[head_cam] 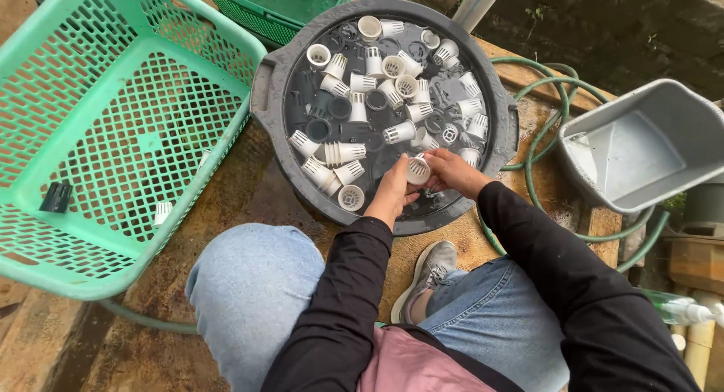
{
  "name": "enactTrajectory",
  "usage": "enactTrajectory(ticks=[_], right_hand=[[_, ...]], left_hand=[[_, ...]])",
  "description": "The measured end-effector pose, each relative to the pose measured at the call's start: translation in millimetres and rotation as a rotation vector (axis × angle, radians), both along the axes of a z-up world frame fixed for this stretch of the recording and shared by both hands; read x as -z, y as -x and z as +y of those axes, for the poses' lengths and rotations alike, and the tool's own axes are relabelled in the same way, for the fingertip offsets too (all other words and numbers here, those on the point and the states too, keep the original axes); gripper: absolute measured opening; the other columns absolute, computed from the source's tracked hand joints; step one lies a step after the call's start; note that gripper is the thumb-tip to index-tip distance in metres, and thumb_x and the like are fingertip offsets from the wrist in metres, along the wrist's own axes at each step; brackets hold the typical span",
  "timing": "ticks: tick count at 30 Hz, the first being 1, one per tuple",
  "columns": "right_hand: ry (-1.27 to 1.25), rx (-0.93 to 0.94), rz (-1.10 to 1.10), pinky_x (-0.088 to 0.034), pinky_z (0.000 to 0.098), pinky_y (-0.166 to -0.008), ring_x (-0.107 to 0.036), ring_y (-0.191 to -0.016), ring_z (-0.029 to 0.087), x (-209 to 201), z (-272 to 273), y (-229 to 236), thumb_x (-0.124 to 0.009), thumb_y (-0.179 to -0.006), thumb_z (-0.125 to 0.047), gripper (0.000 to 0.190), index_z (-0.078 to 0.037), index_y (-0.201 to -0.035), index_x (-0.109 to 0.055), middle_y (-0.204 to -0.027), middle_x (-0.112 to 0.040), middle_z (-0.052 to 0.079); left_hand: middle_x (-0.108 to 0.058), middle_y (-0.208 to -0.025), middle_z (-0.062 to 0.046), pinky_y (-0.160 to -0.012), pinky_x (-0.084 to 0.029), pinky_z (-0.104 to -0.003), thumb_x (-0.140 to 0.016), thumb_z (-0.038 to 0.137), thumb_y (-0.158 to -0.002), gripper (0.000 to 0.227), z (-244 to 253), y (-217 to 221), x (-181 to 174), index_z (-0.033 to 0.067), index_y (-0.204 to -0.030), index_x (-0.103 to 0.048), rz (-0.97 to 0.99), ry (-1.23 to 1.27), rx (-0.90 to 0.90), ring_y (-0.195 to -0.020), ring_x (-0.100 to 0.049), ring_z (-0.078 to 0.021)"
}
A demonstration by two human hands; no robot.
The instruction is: The recorder is washing and rinsing several white plastic hydroponic net pots in a bucket of water and placing them into a basket.
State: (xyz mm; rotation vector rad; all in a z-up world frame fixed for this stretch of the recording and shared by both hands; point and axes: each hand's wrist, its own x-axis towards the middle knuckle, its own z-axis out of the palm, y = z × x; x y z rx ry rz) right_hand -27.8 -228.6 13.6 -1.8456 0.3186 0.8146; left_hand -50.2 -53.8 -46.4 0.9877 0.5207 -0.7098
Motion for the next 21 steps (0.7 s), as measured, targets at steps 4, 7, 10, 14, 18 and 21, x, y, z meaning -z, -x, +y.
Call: enactTrajectory(ticks=[4,7,10,14,18,21], right_hand=[[0.255,-0.039,-0.165,-0.056,0.0321,-0.067,-0.069,-0.076,0.017,-14.0,11.4,12.0,-0.057,-0.102,-0.041,0.049,-0.006,-0.136,-0.055,-0.096,-0.071,0.007],[0.498,-0.088,-0.505,-0.057,0.0343,-0.072,-0.072,-0.08,0.021,-23.0,15.8,23.0,-0.065,-0.1,-0.034,0.042,-0.003,-0.128,-0.06,-0.1,-0.072,0.01],[0.541,-0.221,-0.791,-0.057,0.0344,-0.074,-0.072,-0.081,0.023,-47.8,26.2,31.6,-0.067,-0.099,-0.026,0.029,-0.004,-0.117,-0.068,-0.106,-0.072,0.011],[0.562,-0.715,-1.062,-0.057,0.0374,-0.068,-0.071,-0.078,0.026,-40.1,34.6,35.1,-0.07,-0.088,-0.019,0.024,-0.008,-0.109,-0.071,-0.103,-0.071,0.007],[0.752,-0.985,-1.003,-0.057,0.0393,-0.066,-0.071,-0.08,0.025,7.2,20.3,30.1,-0.069,-0.089,-0.019,0.02,-0.01,-0.107,-0.07,-0.102,-0.071,0.004],[0.782,-0.908,-0.941,-0.056,0.039,-0.065,-0.072,-0.081,0.026,1.5,28.9,29.8,-0.071,-0.091,-0.024,0.019,-0.011,-0.105,-0.071,-0.105,-0.073,0.004]], left_hand=[[-0.07,-0.101,-0.005,-0.074,-0.048,-0.036,-0.058,0.048,-0.096,0.045,-19.5,-5.4,44.0,0.0143,-0.126,-0.064,0.098,0.171,-0.074,-0.085,-0.067,-0.0193],[-0.068,-0.098,0.0,-0.075,-0.048,-0.036,-0.062,0.038,-0.093,0.043,-30.5,-7.2,65.1,0.0198,-0.132,-0.064,0.031,0.142,-0.184,-0.079,-0.062,-0.0152],[-0.067,-0.102,-0.001,-0.074,-0.048,-0.036,-0.065,0.033,-0.093,0.048,-38.2,-10.0,81.4,0.0194,-0.138,-0.057,0.123,0.113,-0.275,-0.081,-0.061,-0.0147],[-0.064,-0.107,-0.005,-0.066,-0.045,-0.034,-0.066,0.028,-0.092,0.054,-26.6,-8.0,61.9,0.0187,-0.142,-0.05,0.116,0.1,-0.352,-0.082,-0.058,-0.0171],[-0.066,-0.1,-0.003,-0.06,-0.045,-0.034,-0.062,0.013,-0.08,0.054,-37.2,-6.1,92.4,0.0173,-0.133,-0.054,0.038,0.021,-0.316,-0.08,-0.061,-0.0158],[-0.069,-0.098,-0.009,-0.067,-0.05,-0.028,-0.07,0.007,-0.082,0.038,-65.2,-10.3,152.6,-0.0037,-0.118,-0.061,-0.127,-0.021,-0.504,-0.08,-0.063,-0.0144]])
